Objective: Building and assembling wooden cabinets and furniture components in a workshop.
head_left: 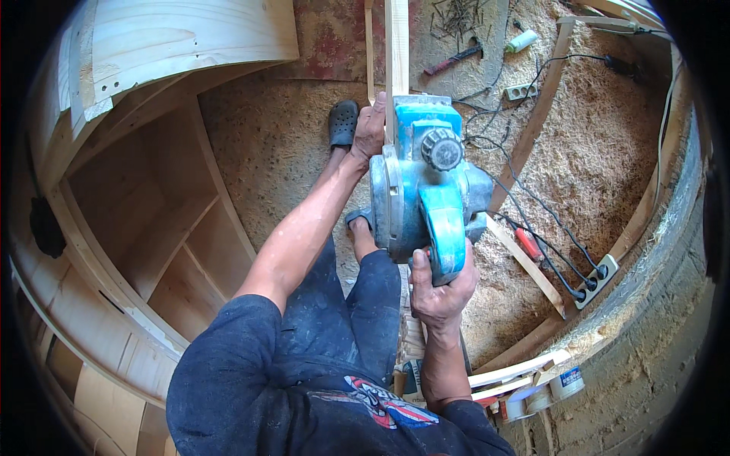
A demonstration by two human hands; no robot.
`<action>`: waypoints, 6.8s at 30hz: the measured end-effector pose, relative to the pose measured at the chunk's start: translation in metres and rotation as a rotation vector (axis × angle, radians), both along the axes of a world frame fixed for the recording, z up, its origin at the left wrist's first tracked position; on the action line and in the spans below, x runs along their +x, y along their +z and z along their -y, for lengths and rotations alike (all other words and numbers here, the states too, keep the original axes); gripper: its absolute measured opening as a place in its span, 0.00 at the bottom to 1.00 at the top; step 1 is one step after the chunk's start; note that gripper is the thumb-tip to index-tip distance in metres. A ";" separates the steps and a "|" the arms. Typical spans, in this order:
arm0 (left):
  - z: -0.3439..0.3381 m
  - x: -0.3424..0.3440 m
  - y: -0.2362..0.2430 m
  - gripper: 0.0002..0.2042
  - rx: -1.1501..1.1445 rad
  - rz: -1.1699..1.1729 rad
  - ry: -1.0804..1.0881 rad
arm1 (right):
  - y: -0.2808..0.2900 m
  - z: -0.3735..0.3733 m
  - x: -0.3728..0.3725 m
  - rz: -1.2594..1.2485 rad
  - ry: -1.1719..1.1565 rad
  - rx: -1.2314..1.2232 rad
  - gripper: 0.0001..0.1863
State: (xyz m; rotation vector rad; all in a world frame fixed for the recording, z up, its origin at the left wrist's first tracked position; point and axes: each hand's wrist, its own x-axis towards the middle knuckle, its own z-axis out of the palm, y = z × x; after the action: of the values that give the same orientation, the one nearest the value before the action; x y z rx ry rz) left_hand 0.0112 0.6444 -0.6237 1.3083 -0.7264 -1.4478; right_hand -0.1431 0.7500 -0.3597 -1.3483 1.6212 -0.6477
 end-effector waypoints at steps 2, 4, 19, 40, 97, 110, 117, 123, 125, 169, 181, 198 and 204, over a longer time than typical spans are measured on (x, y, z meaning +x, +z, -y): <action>0.000 0.001 -0.003 0.31 0.013 -0.067 -0.038 | 0.000 0.011 0.003 -0.006 -0.005 -0.016 0.20; -0.002 0.001 -0.007 0.31 0.063 -0.139 -0.025 | -0.001 0.022 0.006 -0.007 0.007 -0.025 0.20; -0.013 0.000 -0.007 0.32 0.184 -0.269 0.007 | 0.000 0.115 0.044 0.058 0.078 -0.250 0.14; 0.150 0.075 0.121 0.26 0.423 -0.190 -0.010 | 0.206 0.080 -0.152 0.326 -0.913 -0.060 0.17; -0.645 0.174 0.300 0.45 0.963 0.795 2.043 | 0.360 -0.105 0.357 0.027 1.376 -1.174 0.20; -0.723 0.255 0.181 0.36 0.287 1.218 2.397 | 0.134 -0.286 0.543 0.831 1.491 -1.403 0.48; -0.789 0.284 0.053 0.28 0.259 1.396 2.358 | -0.123 -0.317 0.585 0.517 1.410 -0.457 0.47; -0.808 0.326 -0.033 0.34 0.208 1.533 2.315 | -0.193 -0.332 0.610 0.503 1.307 -1.033 0.43; -0.810 0.333 -0.049 0.33 0.186 1.470 2.342 | -0.198 -0.333 0.612 0.566 1.319 -0.969 0.45; -0.817 0.366 -0.088 0.45 0.661 1.592 2.393 | -0.259 -0.372 0.626 0.654 1.067 -1.190 0.45; -0.818 0.359 -0.107 0.37 0.709 1.460 2.352 | -0.260 -0.361 0.628 0.743 1.063 -1.251 0.45; -0.840 0.359 -0.124 0.35 0.596 1.474 2.336 | -0.265 -0.354 0.630 0.754 1.115 -1.237 0.42; -0.839 0.353 -0.118 0.37 0.577 1.370 2.332 | -0.261 -0.354 0.628 0.785 1.137 -1.206 0.41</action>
State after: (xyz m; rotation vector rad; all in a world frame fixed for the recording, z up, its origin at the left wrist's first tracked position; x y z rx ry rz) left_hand 0.3641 1.4836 -0.7420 1.9482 0.7053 1.3281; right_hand 0.4850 1.1036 -0.6208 -2.0830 -0.4150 -1.2100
